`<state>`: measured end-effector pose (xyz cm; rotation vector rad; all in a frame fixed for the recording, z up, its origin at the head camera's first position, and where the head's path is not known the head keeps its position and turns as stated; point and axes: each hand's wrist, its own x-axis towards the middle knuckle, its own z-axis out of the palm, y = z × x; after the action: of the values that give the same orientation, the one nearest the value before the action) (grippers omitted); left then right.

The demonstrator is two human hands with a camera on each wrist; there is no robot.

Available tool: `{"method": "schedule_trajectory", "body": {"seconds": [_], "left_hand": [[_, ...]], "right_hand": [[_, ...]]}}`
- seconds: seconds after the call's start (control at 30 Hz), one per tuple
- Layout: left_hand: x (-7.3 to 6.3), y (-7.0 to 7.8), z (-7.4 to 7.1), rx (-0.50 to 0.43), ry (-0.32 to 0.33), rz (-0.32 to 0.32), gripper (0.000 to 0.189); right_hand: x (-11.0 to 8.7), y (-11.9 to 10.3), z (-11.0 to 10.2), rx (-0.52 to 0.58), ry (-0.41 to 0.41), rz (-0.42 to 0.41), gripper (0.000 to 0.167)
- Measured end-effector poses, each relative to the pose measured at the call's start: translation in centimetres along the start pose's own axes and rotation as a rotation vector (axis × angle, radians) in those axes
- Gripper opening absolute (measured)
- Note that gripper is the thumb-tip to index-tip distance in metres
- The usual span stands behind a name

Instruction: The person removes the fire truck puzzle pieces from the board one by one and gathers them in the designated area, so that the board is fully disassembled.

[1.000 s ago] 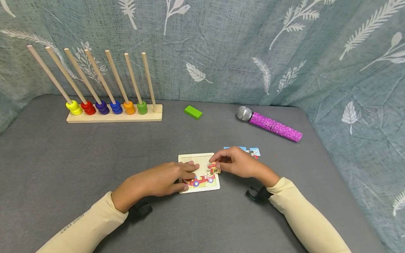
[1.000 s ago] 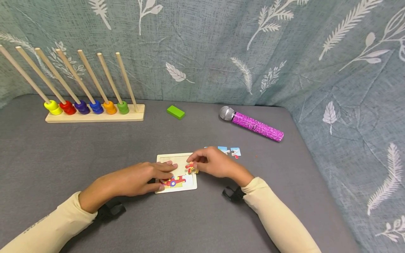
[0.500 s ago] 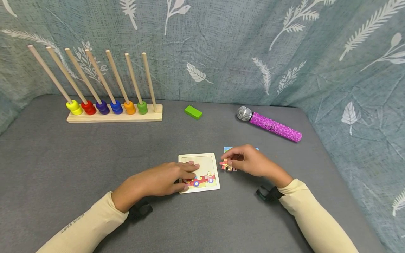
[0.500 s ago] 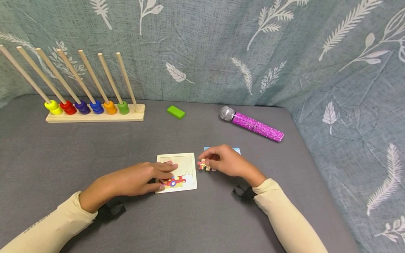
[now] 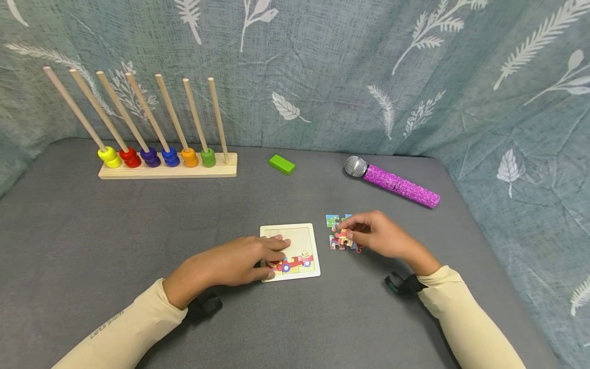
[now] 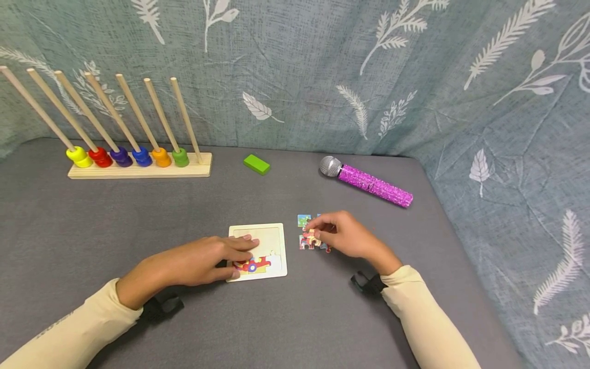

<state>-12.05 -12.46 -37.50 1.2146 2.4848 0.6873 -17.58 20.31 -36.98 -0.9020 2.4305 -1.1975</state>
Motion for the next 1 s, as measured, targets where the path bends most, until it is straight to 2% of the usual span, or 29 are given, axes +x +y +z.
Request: {"method": "schedule_trajectory", "body": {"seconds": [0.23, 0.37, 0.6, 1.0], "left_hand": [[0.0, 0.0, 0.0, -0.009, 0.002, 0.008, 0.037], [0.0, 0.0, 0.0, -0.019, -0.001, 0.004, 0.038], [0.0, -0.1, 0.0, -0.020, -0.004, -0.005, 0.040], [0.0, 0.0, 0.1, -0.012, -0.001, -0.012, 0.041]], "right_hand": [[-0.9, 0.2, -0.8, -0.032, 0.027, 0.069, 0.018], [-1.3, 0.4, -1.3, -0.068, 0.048, 0.072, 0.018], [-2.1, 0.8, -2.1, -0.064, 0.056, 0.040, 0.020], [-3.0, 1.4, -3.2, -0.080, 0.066, 0.124, 0.020]]}}
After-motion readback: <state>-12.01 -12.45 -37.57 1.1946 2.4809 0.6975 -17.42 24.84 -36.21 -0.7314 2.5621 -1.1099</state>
